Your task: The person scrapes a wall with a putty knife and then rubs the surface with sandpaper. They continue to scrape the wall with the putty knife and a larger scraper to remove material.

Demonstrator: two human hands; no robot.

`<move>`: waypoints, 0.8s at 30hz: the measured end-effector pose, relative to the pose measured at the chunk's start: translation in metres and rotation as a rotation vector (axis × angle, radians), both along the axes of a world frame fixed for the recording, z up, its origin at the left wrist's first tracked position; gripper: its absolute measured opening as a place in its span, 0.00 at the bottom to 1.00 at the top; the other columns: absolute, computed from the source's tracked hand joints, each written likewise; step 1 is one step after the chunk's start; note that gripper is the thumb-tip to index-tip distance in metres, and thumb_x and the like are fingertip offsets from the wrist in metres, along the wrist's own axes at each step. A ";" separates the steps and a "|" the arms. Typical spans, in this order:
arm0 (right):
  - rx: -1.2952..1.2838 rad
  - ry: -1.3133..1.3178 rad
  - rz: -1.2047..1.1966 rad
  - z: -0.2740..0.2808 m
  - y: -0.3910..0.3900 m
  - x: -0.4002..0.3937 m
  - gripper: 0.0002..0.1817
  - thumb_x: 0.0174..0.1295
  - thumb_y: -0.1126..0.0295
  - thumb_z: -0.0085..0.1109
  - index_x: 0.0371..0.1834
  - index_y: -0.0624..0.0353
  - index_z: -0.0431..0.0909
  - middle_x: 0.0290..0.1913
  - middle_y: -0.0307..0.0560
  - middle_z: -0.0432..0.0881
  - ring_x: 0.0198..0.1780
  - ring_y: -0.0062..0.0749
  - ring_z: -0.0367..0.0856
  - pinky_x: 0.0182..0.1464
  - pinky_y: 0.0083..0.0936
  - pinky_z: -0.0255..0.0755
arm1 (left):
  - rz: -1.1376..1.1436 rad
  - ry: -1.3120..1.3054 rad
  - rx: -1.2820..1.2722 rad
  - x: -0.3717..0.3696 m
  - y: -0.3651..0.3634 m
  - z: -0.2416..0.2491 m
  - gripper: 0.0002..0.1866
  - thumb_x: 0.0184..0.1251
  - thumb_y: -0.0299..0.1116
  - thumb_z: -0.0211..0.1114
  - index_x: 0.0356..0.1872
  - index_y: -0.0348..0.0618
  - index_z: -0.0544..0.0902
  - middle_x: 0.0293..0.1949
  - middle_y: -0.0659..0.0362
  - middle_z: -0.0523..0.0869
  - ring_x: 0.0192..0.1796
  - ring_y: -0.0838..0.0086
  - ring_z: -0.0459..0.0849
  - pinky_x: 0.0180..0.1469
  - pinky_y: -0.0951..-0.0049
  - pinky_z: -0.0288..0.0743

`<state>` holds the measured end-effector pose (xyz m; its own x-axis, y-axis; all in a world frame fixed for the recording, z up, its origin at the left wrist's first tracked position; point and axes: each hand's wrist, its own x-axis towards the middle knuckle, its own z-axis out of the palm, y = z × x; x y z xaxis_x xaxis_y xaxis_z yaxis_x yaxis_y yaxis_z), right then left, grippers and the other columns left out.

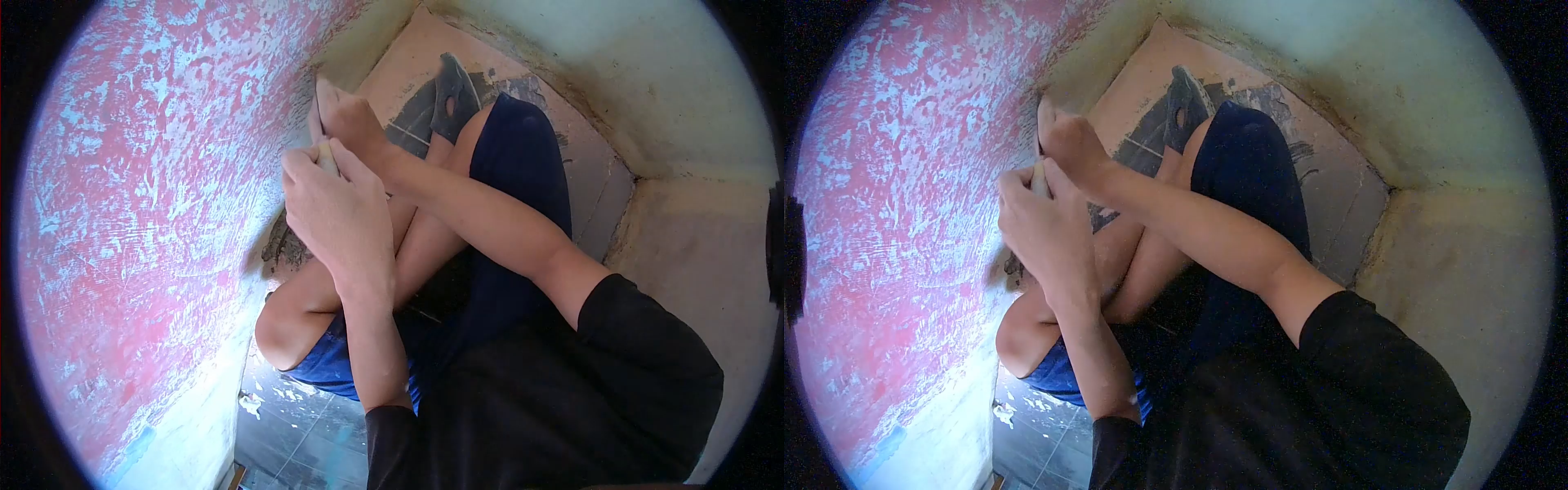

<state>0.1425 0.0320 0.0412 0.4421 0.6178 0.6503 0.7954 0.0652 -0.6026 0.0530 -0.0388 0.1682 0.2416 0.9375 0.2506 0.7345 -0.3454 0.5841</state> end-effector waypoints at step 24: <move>-0.210 0.094 0.007 0.006 -0.002 0.007 0.11 0.58 0.76 0.57 0.40 0.71 0.69 0.31 0.67 0.82 0.33 0.64 0.85 0.34 0.47 0.82 | -0.006 0.031 0.028 0.008 0.000 -0.008 0.14 0.70 0.35 0.62 0.35 0.29 0.77 0.35 0.37 0.85 0.40 0.42 0.85 0.45 0.48 0.75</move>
<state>0.1496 0.0303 0.0468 0.4897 0.7383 0.4638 0.7354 -0.0640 -0.6746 0.0608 -0.0387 0.1604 0.2555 0.9286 0.2691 0.7498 -0.3661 0.5512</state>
